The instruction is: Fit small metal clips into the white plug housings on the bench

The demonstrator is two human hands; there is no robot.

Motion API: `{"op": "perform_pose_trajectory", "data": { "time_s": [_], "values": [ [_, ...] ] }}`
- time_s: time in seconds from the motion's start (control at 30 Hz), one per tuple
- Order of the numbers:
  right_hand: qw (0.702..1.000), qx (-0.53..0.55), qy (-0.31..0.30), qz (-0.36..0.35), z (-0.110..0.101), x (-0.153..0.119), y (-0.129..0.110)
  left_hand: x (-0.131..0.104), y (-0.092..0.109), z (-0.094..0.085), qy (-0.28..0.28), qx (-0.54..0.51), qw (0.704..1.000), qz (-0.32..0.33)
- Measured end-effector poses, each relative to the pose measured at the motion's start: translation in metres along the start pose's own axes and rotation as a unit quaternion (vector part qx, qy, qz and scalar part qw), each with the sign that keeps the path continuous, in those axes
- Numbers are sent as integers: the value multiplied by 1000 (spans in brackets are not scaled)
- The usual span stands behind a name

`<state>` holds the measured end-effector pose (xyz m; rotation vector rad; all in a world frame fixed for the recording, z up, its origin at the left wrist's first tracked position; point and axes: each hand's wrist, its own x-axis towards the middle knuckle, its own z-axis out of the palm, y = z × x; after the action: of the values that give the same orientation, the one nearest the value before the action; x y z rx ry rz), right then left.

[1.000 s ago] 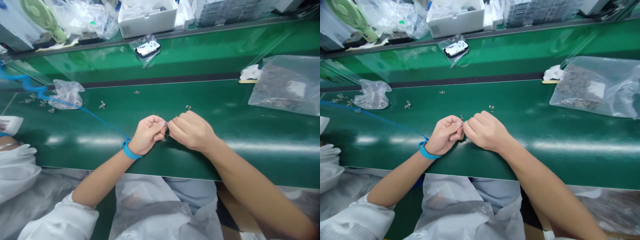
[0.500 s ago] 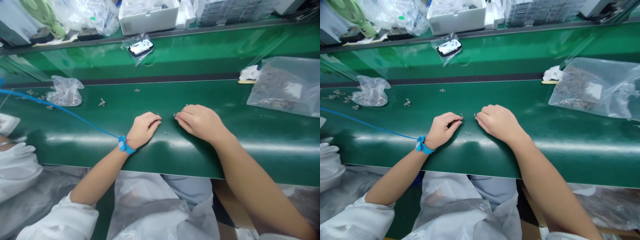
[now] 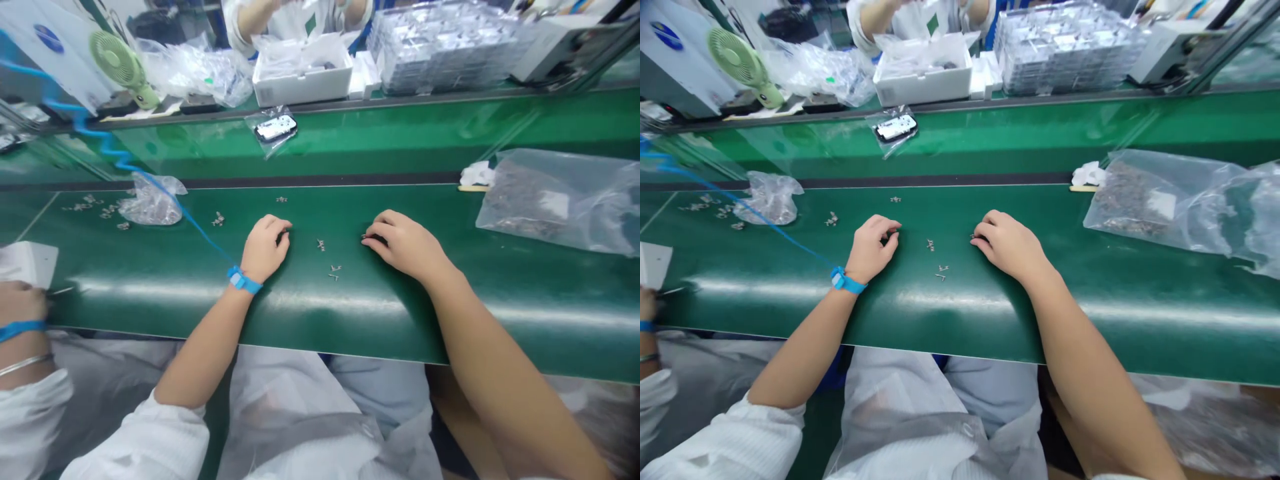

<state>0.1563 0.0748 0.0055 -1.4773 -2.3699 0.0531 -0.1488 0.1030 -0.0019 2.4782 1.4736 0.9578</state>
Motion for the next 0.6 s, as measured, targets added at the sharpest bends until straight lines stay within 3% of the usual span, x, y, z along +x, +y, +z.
{"op": "perform_pose_trajectory", "data": {
  "time_s": [0.13,0.23,0.3,0.43,0.5,0.6],
  "values": [
    [997,55,49,-15,0,19,-10,11,-27,-2,14,136,986,-93],
    [992,92,26,-77,8,60,-31,26,-40,0,27,158,978,-136],
    [988,116,-3,-99,18,95,-47,39,-45,3,26,154,980,-125],
    [986,157,-13,-60,51,160,-70,57,-50,13,-7,138,987,-86],
    [985,164,-13,-53,65,178,-74,59,-52,16,-24,127,989,-77],
    [982,184,-12,-41,75,184,-73,58,-51,16,-29,113,991,-69]
  ]
}}
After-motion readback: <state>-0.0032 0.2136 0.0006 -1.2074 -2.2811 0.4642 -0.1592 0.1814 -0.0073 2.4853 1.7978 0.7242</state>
